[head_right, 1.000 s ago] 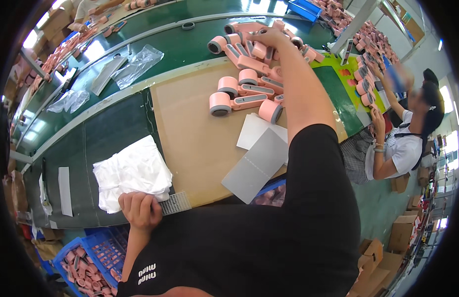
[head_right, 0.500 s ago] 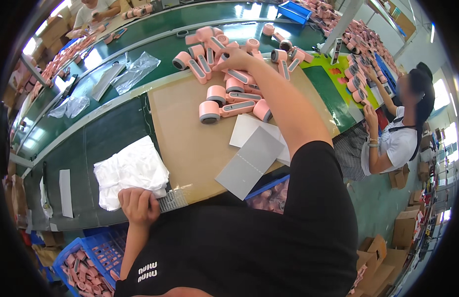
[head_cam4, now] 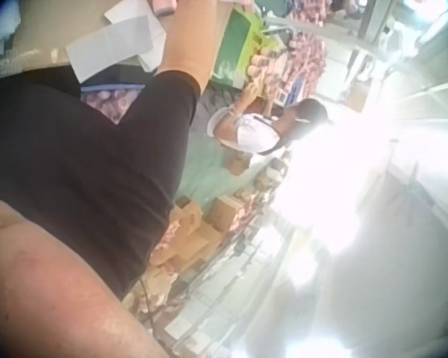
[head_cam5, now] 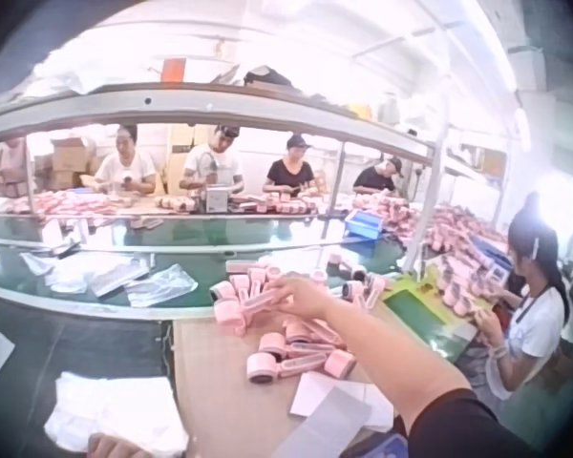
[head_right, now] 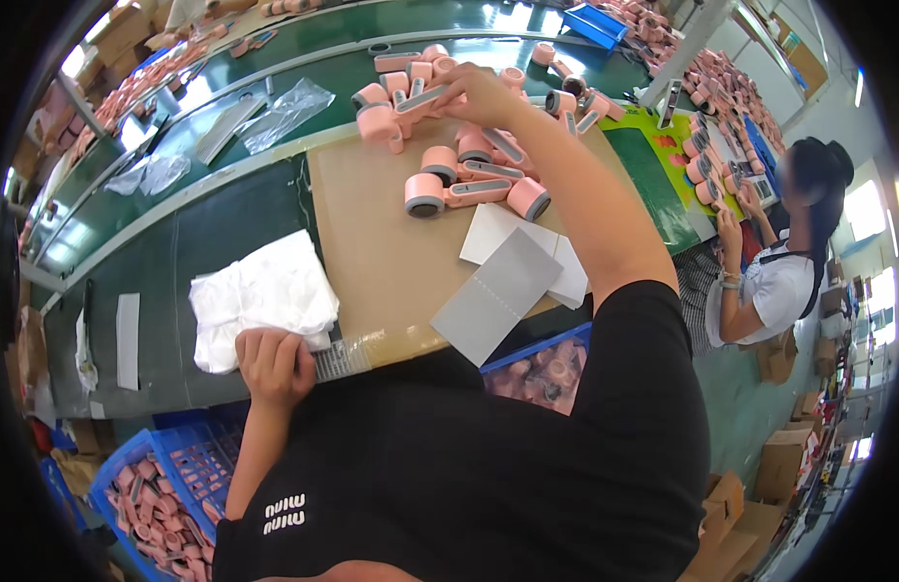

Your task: Packaging small handheld fans into plastic bags at an assembly line.

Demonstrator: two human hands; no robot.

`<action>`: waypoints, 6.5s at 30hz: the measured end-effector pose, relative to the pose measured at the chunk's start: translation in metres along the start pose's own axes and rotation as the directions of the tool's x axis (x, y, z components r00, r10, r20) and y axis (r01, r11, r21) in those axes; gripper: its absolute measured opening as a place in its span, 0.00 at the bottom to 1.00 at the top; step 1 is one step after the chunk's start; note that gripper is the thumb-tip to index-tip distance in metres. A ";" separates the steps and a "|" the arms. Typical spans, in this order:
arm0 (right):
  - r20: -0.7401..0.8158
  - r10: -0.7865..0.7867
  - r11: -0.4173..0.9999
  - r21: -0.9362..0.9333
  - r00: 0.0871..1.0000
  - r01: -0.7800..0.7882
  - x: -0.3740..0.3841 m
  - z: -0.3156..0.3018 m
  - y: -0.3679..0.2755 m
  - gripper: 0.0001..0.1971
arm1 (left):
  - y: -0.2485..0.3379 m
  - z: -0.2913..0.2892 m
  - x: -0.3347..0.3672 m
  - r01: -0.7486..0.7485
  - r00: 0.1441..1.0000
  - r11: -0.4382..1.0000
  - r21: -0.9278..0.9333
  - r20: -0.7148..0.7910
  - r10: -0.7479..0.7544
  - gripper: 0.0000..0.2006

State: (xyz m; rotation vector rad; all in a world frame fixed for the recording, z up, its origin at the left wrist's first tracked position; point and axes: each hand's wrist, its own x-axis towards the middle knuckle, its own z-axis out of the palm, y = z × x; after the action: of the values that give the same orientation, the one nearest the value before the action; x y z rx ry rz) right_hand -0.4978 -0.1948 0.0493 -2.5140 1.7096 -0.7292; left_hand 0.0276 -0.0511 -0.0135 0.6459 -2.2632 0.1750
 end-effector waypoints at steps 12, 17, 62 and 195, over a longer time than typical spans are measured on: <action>-0.149 0.662 0.219 0.976 0.735 0.001 -0.048 -0.001 -0.176 0.25 | -0.001 -0.009 -0.002 0.097 0.963 0.986 -0.135 -0.237 -0.127 0.06; 0.364 0.112 -0.546 0.800 0.925 -0.248 -0.137 0.046 -0.276 0.32 | 0.010 -0.018 0.045 0.261 0.952 0.958 -0.117 -0.132 -0.275 0.05; -0.099 0.481 0.591 0.770 0.871 -0.239 -0.116 0.094 -0.316 0.27 | -0.005 -0.010 0.056 0.723 0.691 0.614 -0.316 0.310 -0.653 0.08; 0.121 0.269 0.945 0.157 0.955 -0.286 -0.085 0.078 -0.359 0.15 | -0.007 -0.017 0.031 0.583 0.740 0.560 -0.589 0.099 -0.666 0.05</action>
State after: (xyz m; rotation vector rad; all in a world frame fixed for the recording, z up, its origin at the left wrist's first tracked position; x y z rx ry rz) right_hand -0.1786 0.0056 0.0447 -2.1002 1.8267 -0.6847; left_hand 0.0242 -0.0634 0.0199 1.0061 -1.6619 -0.7987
